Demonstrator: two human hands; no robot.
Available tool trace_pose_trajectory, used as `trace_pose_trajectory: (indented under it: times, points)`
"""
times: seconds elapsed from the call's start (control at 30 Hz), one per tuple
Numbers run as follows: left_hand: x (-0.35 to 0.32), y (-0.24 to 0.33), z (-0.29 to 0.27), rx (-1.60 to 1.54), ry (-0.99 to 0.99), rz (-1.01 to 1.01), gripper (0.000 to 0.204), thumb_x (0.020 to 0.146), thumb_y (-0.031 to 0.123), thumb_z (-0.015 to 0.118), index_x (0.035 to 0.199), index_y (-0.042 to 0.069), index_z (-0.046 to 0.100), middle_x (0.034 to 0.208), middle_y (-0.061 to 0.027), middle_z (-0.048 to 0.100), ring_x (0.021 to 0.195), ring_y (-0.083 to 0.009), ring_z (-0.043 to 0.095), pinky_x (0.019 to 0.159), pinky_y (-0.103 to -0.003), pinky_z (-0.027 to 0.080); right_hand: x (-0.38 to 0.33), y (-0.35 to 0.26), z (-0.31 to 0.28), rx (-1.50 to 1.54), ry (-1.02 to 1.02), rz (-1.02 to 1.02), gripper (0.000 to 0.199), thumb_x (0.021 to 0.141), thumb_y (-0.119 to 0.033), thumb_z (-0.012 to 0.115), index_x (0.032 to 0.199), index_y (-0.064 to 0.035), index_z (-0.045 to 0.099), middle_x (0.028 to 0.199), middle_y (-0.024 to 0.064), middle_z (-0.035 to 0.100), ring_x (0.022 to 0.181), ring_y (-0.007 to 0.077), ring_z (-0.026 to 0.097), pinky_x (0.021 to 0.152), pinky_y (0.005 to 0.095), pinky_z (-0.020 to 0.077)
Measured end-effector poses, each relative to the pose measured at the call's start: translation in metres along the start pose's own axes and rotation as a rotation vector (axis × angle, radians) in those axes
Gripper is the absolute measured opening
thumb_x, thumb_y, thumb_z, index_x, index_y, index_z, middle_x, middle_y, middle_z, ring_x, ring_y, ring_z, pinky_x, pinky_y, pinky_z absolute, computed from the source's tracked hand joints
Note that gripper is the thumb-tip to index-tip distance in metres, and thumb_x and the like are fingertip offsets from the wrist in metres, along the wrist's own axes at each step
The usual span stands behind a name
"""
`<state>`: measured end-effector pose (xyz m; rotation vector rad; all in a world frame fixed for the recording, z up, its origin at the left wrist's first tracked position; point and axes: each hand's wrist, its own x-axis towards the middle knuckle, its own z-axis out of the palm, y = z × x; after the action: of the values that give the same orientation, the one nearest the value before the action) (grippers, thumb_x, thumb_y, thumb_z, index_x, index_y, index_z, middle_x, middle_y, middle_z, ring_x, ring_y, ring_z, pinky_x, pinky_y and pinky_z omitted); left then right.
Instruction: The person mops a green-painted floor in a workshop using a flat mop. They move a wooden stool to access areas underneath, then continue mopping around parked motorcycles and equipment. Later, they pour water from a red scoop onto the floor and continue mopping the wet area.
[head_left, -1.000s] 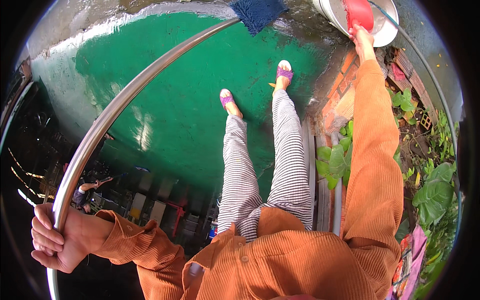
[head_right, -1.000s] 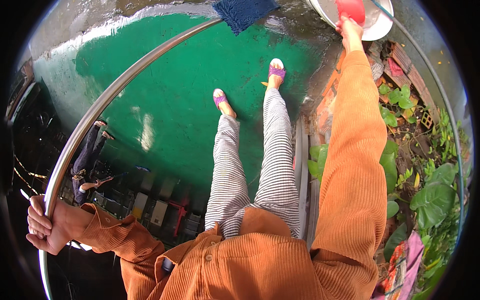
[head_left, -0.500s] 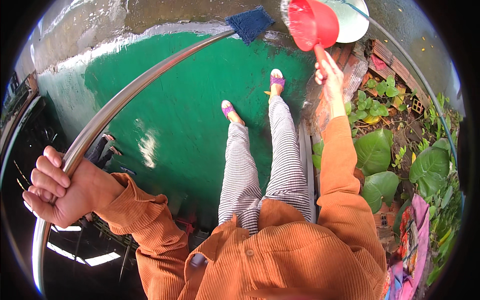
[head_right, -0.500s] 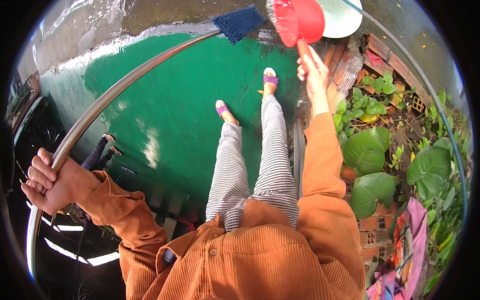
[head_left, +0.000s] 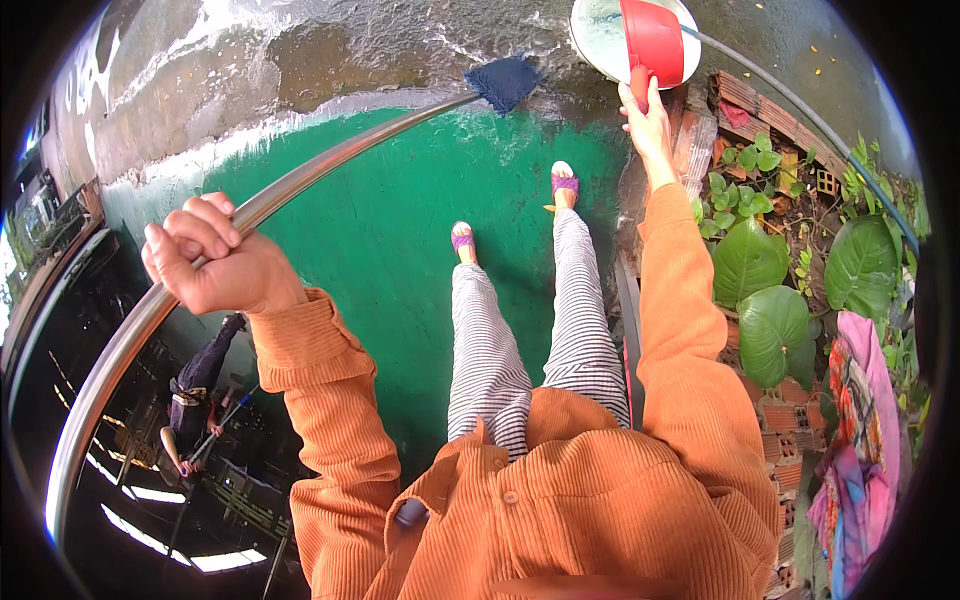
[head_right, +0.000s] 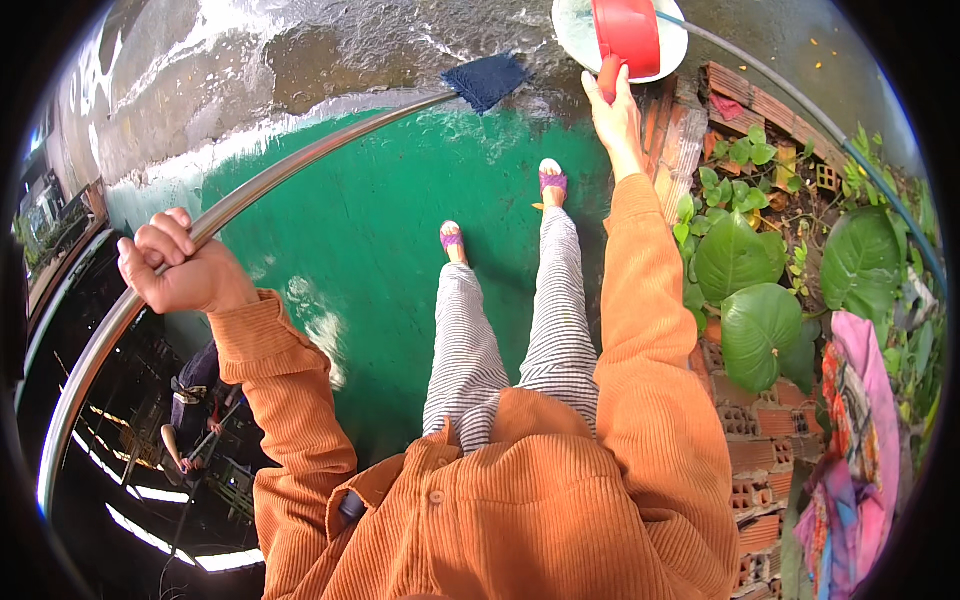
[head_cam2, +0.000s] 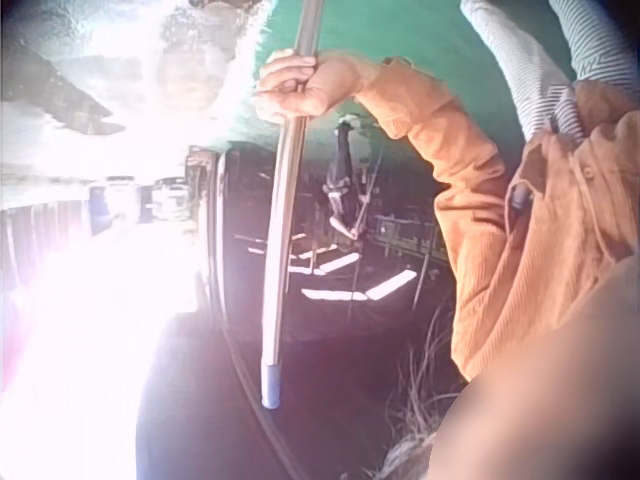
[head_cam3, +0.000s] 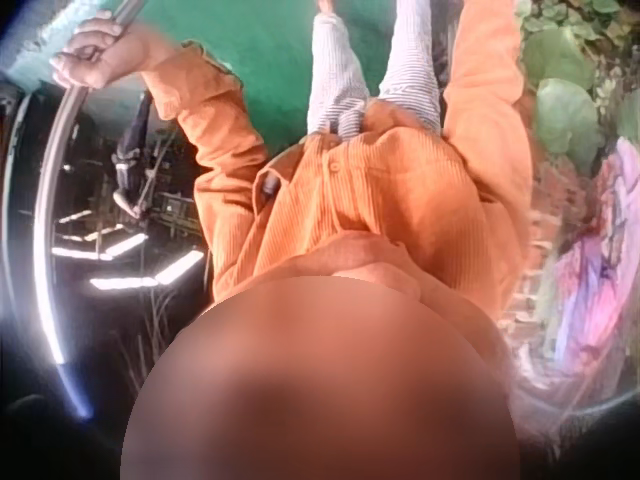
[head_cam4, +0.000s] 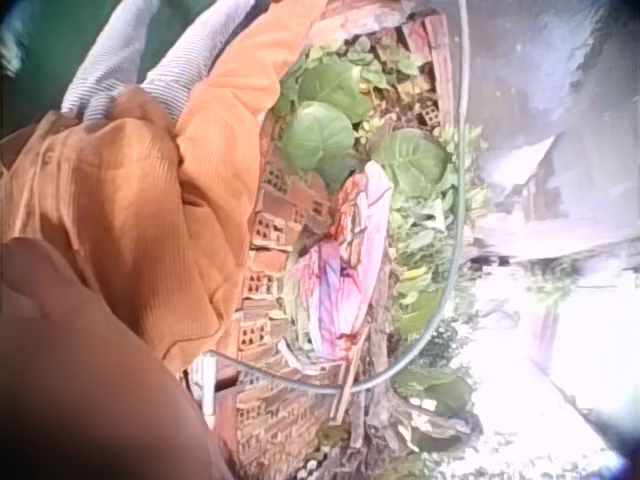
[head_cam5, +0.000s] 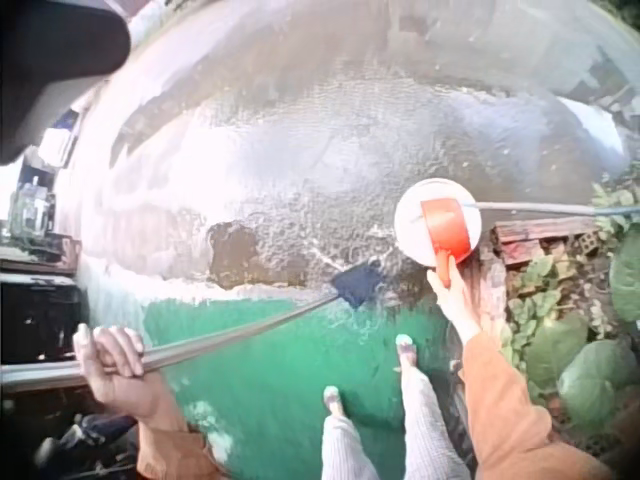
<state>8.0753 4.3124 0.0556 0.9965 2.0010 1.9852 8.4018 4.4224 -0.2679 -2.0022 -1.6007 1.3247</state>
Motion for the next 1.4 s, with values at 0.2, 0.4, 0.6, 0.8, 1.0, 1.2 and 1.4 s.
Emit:
trace_pose_trajectory:
  times: [0.2,0.4,0.6,0.8,1.0,1.2,1.4]
  points:
    - [-0.014,-0.003,-0.016,-0.09,0.025,-0.031,0.036,0.089,0.01,0.038,0.054,0.013,0.028,0.041,0.0004,0.027,0.037,-0.0098,0.027,0.046,-0.026,0.035,-0.065,0.047,-0.03,0.093,-0.185,0.092,0.05,0.083,-0.035,0.06,0.124,-0.0064,0.051,0.081,0.0114,0.065,0.067,0.0132,0.06,0.058,0.0279,0.0473]
    - [-0.014,-0.002,-0.028,-0.294,-0.123,-0.055,0.035,0.088,0.003,0.045,0.057,0.011,0.031,0.043,0.0001,0.034,0.037,-0.0079,0.032,0.044,-0.025,0.037,-0.265,0.118,-0.03,0.063,-0.155,0.317,0.034,0.086,-0.018,0.057,0.117,-0.005,0.056,0.076,0.0044,0.06,0.058,0.0099,0.057,0.043,0.0236,0.0433]
    - [0.005,0.001,-0.024,-0.36,-0.309,-0.135,0.035,0.087,0.007,0.054,0.059,0.01,0.034,0.046,0.0002,0.04,0.041,-0.0055,0.035,0.044,-0.024,0.036,-0.468,0.115,0.025,0.04,-0.085,0.575,0.024,0.084,-0.019,0.058,0.104,-0.0081,0.064,0.077,0.0051,0.064,0.056,0.0127,0.06,0.044,0.0275,0.0484]
    - [-0.019,0.018,0.0,-0.294,-0.73,-0.148,0.034,0.087,0.012,0.058,0.059,0.009,0.038,0.048,0.0017,0.041,0.045,-0.0055,0.036,0.044,-0.023,0.032,-0.543,0.073,0.036,-0.081,0.018,0.51,0.025,0.078,-0.022,0.06,0.1,-0.0113,0.067,0.091,0.0111,0.066,0.088,0.0243,0.063,0.08,0.0327,0.0482]
    - [-0.143,0.082,0.026,0.08,-1.307,0.156,0.032,0.084,0.025,0.062,0.064,0.004,0.048,0.055,-0.0013,0.052,0.051,-0.014,0.05,0.057,-0.03,0.043,-0.554,0.059,0.015,0.045,0.299,0.486,0.027,0.078,-0.024,0.061,0.1,-0.0099,0.066,0.092,0.0126,0.066,0.087,0.0261,0.063,0.079,0.0337,0.0485]
    - [-0.288,0.12,0.039,0.333,-1.559,0.874,0.036,0.073,0.047,0.062,0.085,0.014,0.067,0.092,-0.003,0.06,0.098,-0.0258,0.049,0.078,-0.043,0.041,-0.614,0.046,0.025,0.128,0.409,0.55,0.025,0.079,-0.024,0.061,0.101,-0.0126,0.066,0.09,0.0123,0.066,0.086,0.0286,0.062,0.08,0.0377,0.048]
    - [-0.35,0.133,0.074,0.332,-1.588,1.001,0.038,0.07,0.048,0.066,0.078,0.011,0.067,0.093,-0.0069,0.062,0.097,-0.0276,0.052,0.077,-0.045,0.043,-0.689,0.049,0.049,0.156,0.395,0.775,0.03,0.078,-0.026,0.059,0.104,-0.0137,0.065,0.1,0.0145,0.064,0.1,0.0309,0.058,0.088,0.0393,0.0449]
